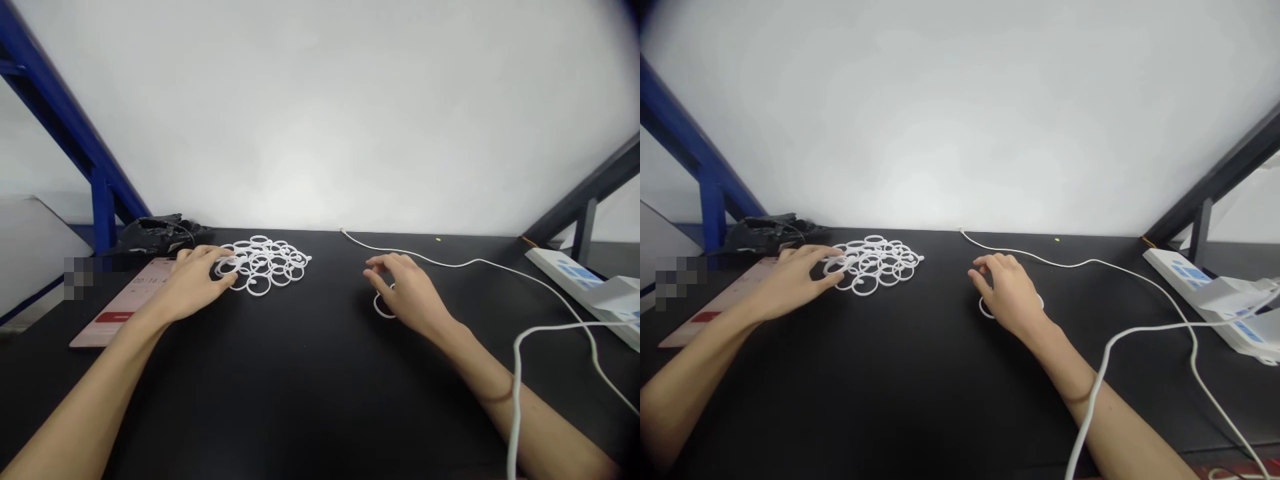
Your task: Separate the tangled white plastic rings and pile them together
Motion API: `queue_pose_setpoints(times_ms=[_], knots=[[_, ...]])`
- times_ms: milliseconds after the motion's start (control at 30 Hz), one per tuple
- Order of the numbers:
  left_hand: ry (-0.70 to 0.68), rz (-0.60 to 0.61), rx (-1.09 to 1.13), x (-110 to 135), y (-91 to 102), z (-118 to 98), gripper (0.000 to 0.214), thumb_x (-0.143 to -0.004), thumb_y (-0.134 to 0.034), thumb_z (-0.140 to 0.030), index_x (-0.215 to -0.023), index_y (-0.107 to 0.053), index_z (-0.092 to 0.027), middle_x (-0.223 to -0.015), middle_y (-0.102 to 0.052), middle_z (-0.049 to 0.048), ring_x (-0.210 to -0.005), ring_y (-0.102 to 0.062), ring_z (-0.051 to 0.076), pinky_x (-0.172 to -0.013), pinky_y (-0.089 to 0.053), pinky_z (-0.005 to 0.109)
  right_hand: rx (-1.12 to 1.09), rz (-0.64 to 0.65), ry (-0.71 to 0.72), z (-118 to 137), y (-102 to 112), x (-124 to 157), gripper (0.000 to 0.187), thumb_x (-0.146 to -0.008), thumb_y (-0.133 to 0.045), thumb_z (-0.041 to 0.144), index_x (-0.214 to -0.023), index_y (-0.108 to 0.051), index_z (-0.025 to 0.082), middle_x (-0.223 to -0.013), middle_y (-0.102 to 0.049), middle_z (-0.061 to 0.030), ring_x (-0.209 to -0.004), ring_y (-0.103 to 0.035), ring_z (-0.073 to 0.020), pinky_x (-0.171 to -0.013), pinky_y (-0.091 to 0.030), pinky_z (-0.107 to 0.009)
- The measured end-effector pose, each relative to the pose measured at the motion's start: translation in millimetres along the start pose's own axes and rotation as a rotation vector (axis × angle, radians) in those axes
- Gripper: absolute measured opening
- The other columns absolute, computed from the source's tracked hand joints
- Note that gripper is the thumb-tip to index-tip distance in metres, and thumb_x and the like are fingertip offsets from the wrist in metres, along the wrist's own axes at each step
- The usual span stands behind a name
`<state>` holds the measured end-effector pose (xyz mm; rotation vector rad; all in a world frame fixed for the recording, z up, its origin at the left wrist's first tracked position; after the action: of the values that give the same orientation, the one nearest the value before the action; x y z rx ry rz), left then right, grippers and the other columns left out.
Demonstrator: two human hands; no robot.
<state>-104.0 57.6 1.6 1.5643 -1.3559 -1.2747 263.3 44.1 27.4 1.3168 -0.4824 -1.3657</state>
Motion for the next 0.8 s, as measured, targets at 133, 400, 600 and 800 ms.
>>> queue_pose_setpoints(times_ms=[133,400,600,800], knots=[[0.006,-0.029,0.002,-1.5,-0.7,-0.9,0.051,-0.086,-0.049,-0.048,-0.129,-0.059,-0.022,-0.134,-0.057,0.0141,-0.122,-0.043,0.042,-0.097,-0.039,0.056,0.059,-0.016,-0.015,-6.7,3.5,-2.0,0.023,-0.093,-0.054,0.037,-0.101,-0.066,0.019,-0.093,-0.068,-0.0079,-0.095,-0.059,-0.0275,-0.083,-0.048,-0.043],[-0.003,-0.002,-0.031,-2.9,-4.5,7.8,0.053,-0.089,-0.047,-0.044,-0.135,-0.054,-0.019,-0.136,-0.056,0.0172,-0.124,-0.044,0.042,-0.097,-0.039,0.056,0.13,0.009,-0.027,-13.5,4.5,-3.4,0.025,-0.092,-0.055,0.039,-0.1,-0.066,0.018,-0.095,-0.068,-0.0082,-0.094,-0.058,-0.0276,-0.086,-0.047,-0.044],[0.002,-0.047,0.003,3.1,13.2,-13.7,0.047,-0.094,-0.041,-0.04,-0.132,-0.054,-0.016,-0.136,-0.054,0.0149,-0.128,-0.038,0.04,-0.102,-0.037,0.058,0.14,0.135,-0.079,-19.5,11.3,-4.0,0.033,-0.094,-0.048,0.047,-0.086,-0.066,0.02,-0.095,-0.068,-0.0088,-0.098,-0.06,-0.0275,-0.085,-0.047,-0.043],[0.007,-0.152,0.067,9.3,24.1,-34.0,0.04,-0.096,-0.04,-0.042,-0.126,-0.054,-0.02,-0.128,-0.057,0.0083,-0.125,-0.039,0.033,-0.106,-0.036,0.051,0.145,0.261,-0.024,-24.0,17.4,-1.2,0.016,-0.083,-0.058,0.033,-0.089,-0.069,0.022,-0.091,-0.069,-0.0054,-0.091,-0.061,-0.0249,-0.081,-0.047,-0.04]])
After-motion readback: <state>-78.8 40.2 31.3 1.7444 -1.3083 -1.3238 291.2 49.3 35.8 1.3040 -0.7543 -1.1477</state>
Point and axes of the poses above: each hand's wrist, its own x-axis away from the middle knuckle, its own y-axis out of the back of the hand, z = x × y, the point moved 3 cm from there along -x, towards the middle knuckle
